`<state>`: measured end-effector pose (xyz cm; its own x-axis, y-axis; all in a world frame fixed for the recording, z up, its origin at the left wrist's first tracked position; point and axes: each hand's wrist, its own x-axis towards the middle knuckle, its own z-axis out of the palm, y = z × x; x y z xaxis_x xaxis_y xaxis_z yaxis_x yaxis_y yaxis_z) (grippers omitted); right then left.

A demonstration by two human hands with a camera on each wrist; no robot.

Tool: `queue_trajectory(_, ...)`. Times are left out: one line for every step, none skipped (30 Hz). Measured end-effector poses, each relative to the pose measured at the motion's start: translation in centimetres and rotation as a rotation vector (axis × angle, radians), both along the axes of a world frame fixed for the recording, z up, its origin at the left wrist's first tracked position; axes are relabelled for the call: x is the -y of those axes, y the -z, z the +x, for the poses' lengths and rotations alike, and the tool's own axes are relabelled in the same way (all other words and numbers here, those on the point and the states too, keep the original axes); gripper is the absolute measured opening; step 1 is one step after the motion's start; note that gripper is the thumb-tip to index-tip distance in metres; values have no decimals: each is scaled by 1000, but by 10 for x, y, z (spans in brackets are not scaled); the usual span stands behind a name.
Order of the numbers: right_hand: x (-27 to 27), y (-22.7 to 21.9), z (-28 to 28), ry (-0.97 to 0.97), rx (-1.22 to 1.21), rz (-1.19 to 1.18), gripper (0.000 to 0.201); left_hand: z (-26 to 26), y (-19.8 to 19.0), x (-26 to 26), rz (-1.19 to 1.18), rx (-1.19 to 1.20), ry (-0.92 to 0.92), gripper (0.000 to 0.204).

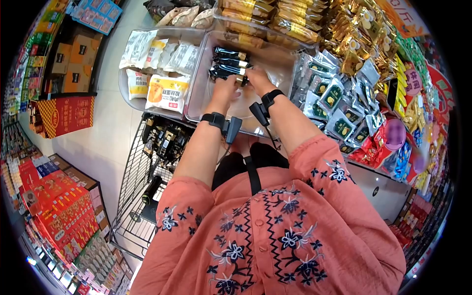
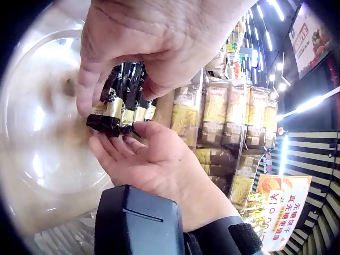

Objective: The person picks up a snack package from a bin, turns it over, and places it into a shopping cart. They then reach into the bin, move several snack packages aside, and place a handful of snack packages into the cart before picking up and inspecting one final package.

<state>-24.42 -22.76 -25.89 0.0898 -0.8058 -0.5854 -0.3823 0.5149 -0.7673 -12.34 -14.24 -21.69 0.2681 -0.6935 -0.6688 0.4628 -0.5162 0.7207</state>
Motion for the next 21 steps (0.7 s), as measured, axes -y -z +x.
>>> queue_trajectory(2, 5, 2, -13, -176, -142, 41, -1, 1, 0, -10, -4, -15, 35)
queue_trajectory(3, 9, 4, -27, -352, -282, 41, -2, 2, 0, -19, -9, -30, 35)
queue_trajectory(3, 1, 6, -58, -374, -352, 43, -2, 4, 0, -28, -14, -46, 35)
queue_trajectory(2, -14, 8, -90, -397, -422, 45, -2, 3, 0, -32, -29, -38, 35)
queue_trajectory(2, -30, 12, -122, -419, -491, 46, -1, 3, 0, -36, -44, -29, 35)
queue_trajectory(4, -34, 15, -152, -426, -520, 46, 0, 6, 1, -40, -59, -20, 35)
queue_trajectory(6, -37, 19, -181, -433, -548, 46, 0, 9, 2, -40, -65, -18, 34)
queue_trajectory(7, -41, 24, -211, -438, -576, 46, 1, 12, 3, -40, -69, -16, 34)
queue_trajectory(10, -40, 27, -231, -454, -584, 44, 3, 12, 3, -38, -72, -14, 33)
queue_trajectory(11, -39, 29, -260, -464, -585, 44, 3, 12, 3, -39, -74, -15, 33)
queue_trajectory(13, -39, 31, -289, -474, -587, 43, 4, 12, 3, -41, -77, -16, 33)
queue_trajectory(14, -41, 33, -319, -485, -591, 43, 4, 12, 4, -44, -80, -18, 33)
queue_trajectory(14, -42, 34, -337, -495, -585, 43, 3, 12, 5, -47, -82, -19, 32)
queue_trajectory(13, -44, 35, -357, -504, -579, 44, 3, 11, 6, -49, -84, -21, 32)
queue_trajectory(12, -44, 36, -377, -514, -573, 44, 3, 11, 6, -52, -86, -24, 31)
queue_trajectory(12, -45, 36, -384, -514, -560, 44, 4, 12, 6, -45, -94, -9, 31)
queue_trajectory(13, -45, 37, -391, -513, -549, 44, 6, 12, 6, -38, -102, 6, 32)
queue_trajectory(14, -46, 37, -398, -514, -538, 43, 7, 13, 7, -33, -111, 22, 33)
queue_trajectory(14, -47, 37, -404, -518, -536, 43, 7, 14, 7, -38, -117, 24, 33)
queue_trajectory(13, -47, 37, -409, -523, -534, 42, 8, 15, 7, -45, -124, 27, 32)
queue_trajectory(14, -46, 36, -415, -528, -532, 41, 8, 16, 8, -51, -130, 29, 32)
